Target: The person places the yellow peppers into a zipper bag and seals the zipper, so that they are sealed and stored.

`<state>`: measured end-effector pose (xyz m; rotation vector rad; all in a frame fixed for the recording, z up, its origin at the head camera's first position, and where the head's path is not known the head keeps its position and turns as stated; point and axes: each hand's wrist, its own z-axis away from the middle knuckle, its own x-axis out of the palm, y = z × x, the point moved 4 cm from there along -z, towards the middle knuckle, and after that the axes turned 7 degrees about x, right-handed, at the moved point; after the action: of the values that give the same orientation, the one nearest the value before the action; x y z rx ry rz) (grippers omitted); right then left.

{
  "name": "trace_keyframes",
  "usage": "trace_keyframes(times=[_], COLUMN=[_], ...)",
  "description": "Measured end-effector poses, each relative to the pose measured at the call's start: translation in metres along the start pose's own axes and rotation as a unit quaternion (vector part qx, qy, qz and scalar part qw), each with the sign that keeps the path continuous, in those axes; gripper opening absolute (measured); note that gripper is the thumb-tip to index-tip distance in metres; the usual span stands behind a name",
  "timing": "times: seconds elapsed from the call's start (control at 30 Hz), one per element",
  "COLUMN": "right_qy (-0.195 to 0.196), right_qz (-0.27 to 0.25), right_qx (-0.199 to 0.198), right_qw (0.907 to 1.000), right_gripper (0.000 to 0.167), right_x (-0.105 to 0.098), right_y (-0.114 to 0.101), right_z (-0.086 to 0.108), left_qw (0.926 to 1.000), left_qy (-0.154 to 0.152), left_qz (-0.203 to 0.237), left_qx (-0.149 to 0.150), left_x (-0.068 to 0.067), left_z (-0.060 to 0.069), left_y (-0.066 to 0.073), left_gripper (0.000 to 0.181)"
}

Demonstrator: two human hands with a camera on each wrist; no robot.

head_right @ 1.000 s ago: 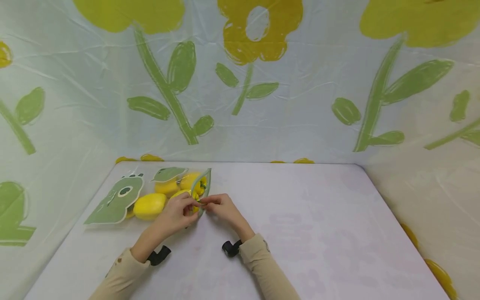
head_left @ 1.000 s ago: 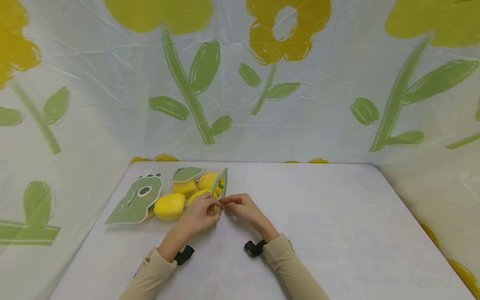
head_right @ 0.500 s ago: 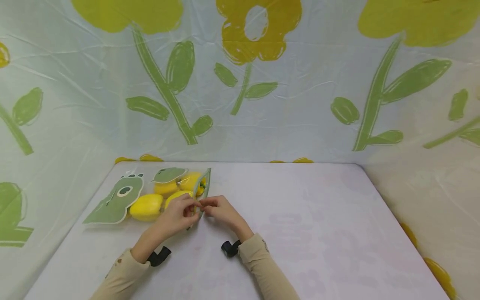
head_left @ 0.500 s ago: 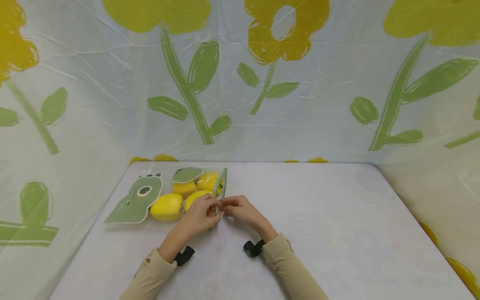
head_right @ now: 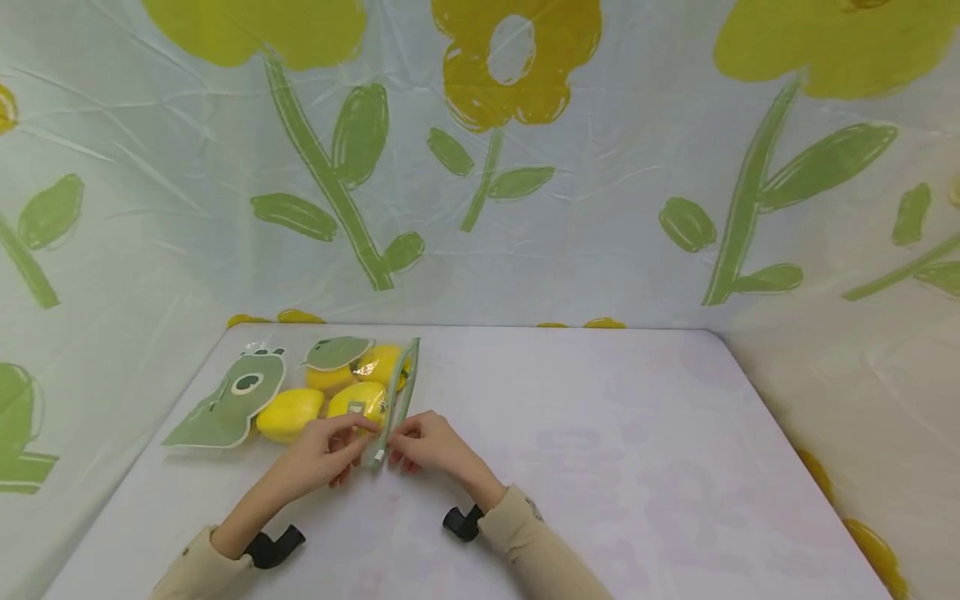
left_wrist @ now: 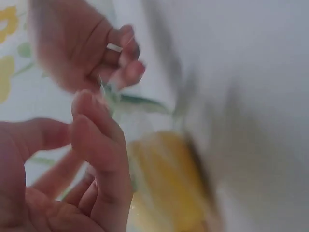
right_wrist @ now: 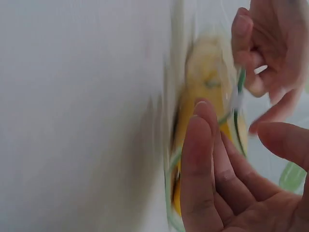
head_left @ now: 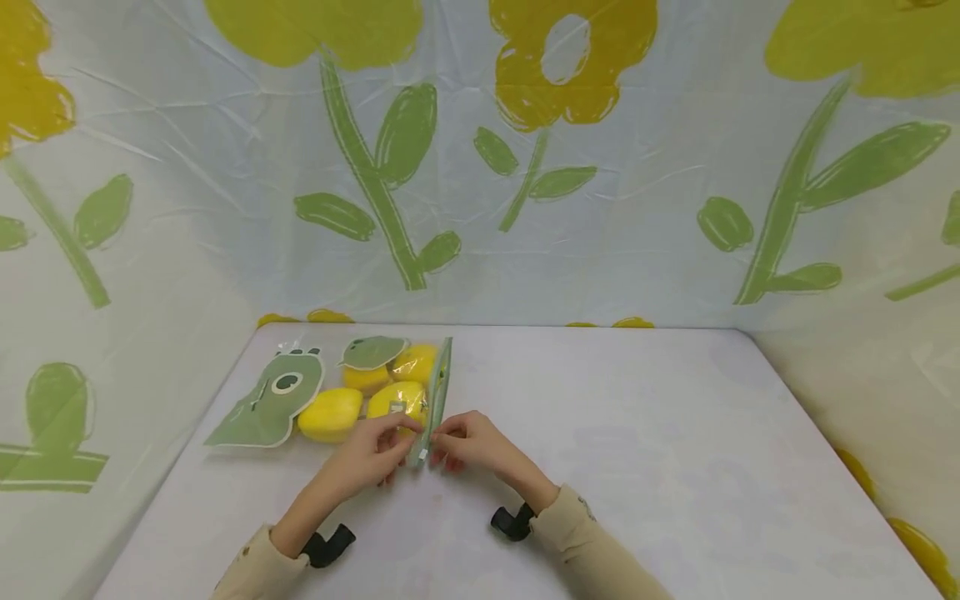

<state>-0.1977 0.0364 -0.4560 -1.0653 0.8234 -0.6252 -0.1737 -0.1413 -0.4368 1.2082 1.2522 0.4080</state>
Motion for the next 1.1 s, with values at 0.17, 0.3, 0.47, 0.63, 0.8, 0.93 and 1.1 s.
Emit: trace_keyframes(times=[0.17,0.3,0.47,0.63,0.8,0.93,1.1], right_qy=[0.011,0.036,0.048,0.062,0.07,0.081,0.086], right_qz=[-0.086,-0.143,-0.202,-0.223,-0.186,-0.162,-0.15], right_qx=[0.035,0.03,0.02,0.012,0.017,0.025,0.036], right_qw=[0.9956,0.9886,0.978,0.9727,0.98,0.9832,0.9843], right_gripper=[0.016,0.011,0.007,0.017,0.045,0.057,0.061], right_x=[0.017,0.021,0.024,0.023,0.02,0.016,0.012], right_y=[0.004,0.007,0.009,0.004,-0.003,-0.006,-0.004], right_z=[-0.001,-0.004,-0.008,-0.007,-0.001,0.001,0.0], left_qw=[0.9853,0.9444,0.8836,0.8793,0.8935,0.9006,0.918], left_qy=[-0.065,-0.1,-0.08,0.014,0.081,0.099,0.097], left_qz=[0.14,0.291,0.434,0.454,0.42,0.401,0.363], left_qx=[-0.074,-0.116,-0.156,-0.142,-0.138,-0.135,-0.126], left_x=[0.016,0.03,0.042,0.047,0.048,0.047,0.044], left_z=[0.018,0.024,0.028,0.022,0.021,0.022,0.022], left_y=[-0.013,-0.019,-0.022,-0.024,-0.024,-0.024,-0.027], left_gripper=[0.049,0.065,0.072,0.065,0.061,0.059,0.053])
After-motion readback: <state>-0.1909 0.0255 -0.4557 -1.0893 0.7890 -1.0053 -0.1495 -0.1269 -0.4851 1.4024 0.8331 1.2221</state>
